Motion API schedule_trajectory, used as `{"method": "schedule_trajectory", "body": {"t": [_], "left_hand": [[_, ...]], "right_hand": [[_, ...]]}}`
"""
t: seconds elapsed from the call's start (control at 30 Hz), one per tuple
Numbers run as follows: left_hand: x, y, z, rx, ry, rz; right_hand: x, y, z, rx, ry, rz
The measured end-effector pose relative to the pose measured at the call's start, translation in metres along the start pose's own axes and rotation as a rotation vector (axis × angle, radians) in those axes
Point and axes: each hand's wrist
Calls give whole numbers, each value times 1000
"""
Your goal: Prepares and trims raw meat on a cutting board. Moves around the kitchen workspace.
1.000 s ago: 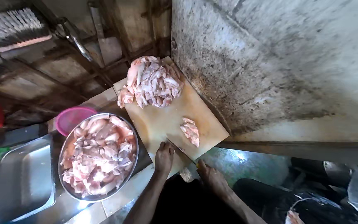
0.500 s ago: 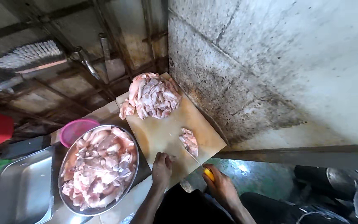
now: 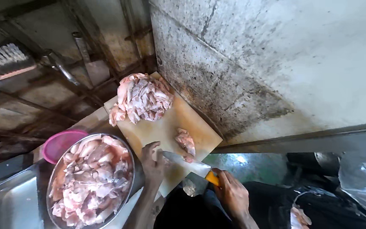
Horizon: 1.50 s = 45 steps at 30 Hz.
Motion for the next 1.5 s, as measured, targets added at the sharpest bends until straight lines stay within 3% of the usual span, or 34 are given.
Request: {"method": "schedule_trajectory", "body": {"t": [0.13,0.2,0.37,0.5,0.6,0.7,0.77,0.87,1.07,1.27,1.4,1.5], "left_hand": [[-4,-10,-28,258,-247,636],[1,-11,-28,300,-287,803],[0,-17,-16,73,-323,695],[-2,-29,13,-57,-269,477],[-1,-36,28,-141,-395,573],[2,-38,33,-167,-569,845],[7,-27,34,-136,-700,975],[16,-6,26,-51,-836,1032],[56,5,18,1,-834,976],[84,-37,5,-67,-559,955],[67,-73,4,-98,-697,902],[60,-82,21,92,-875,803]], "right_hand": [[6,8,11,-37,-8,-27],[7,8,16,-61,-23,-27],[6,21,11,-38,-41,63],[-5,59,-15,197,-90,249],[-23,87,-41,404,-153,372],[-38,108,-62,595,-156,455],[-46,118,-73,690,-154,439],[-53,132,-84,792,-187,418],[-42,155,-90,893,-250,384],[-34,156,-85,884,-268,425],[-35,161,-90,908,-273,396],[-35,166,-96,943,-271,386]]}}
Point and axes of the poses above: each hand's wrist, its own y-axis away from the middle knuckle, its own x-axis out of the palm, z = x × y, and after that the axes turned 6 degrees about -z, right-handed
